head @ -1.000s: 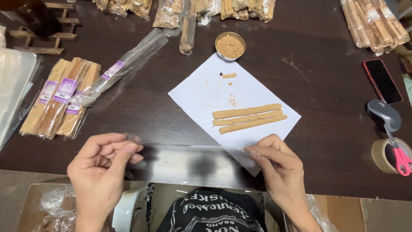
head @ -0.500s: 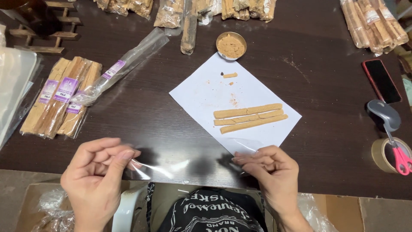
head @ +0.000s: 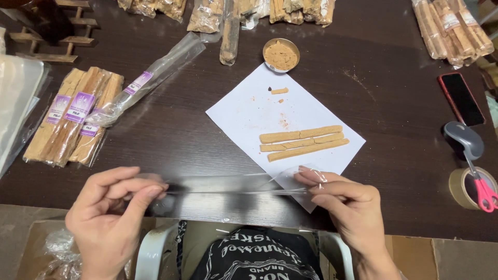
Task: The person removes wooden sticks from a plastic wrapper, aligns them on a white sheet of paper, and slides them into a new clear plastic sleeve.
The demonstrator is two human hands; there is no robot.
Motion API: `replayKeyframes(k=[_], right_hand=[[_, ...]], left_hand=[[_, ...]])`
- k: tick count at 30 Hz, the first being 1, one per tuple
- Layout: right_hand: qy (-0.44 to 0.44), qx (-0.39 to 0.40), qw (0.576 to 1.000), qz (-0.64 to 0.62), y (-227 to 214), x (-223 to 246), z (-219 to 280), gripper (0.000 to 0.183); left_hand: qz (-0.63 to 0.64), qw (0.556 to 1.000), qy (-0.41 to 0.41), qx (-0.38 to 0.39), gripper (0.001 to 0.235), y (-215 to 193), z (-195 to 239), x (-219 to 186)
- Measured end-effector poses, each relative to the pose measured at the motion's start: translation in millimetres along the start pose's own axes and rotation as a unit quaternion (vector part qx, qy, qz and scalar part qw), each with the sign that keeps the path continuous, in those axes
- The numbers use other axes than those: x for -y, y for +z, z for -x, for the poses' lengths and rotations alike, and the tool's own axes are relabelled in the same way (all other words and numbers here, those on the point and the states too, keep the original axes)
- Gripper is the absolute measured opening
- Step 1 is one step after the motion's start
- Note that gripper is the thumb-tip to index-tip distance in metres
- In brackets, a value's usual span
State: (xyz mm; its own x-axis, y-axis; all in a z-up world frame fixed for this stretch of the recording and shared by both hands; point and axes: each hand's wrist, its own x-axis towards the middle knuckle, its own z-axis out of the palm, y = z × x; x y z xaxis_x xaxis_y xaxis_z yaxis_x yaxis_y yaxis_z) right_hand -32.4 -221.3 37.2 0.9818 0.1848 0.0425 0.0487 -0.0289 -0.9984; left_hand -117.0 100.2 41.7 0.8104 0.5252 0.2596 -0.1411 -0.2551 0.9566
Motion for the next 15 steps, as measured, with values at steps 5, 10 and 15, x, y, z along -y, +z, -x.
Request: replayKeyframes(k=[5,10,15], right_hand=[[0.015,0.028,0.998,0.063,8.6,9.3,-9.4,0.015],[0.021,0.104,0.993,0.050,29.3,6.6,-24.2,0.017],[0.030,0.124,0.991,0.033,30.8,-4.7,-34.8,0.016]], left_hand=[[-0.237,0.927,0.291,0.011,0.045,7.9,-8.4,-21.3],[-0.275,0.900,0.287,0.179,0.034,56.9,-7.5,-35.6],[-0.286,0.893,0.038,0.346,0.038,80.3,-31.9,-8.8]])
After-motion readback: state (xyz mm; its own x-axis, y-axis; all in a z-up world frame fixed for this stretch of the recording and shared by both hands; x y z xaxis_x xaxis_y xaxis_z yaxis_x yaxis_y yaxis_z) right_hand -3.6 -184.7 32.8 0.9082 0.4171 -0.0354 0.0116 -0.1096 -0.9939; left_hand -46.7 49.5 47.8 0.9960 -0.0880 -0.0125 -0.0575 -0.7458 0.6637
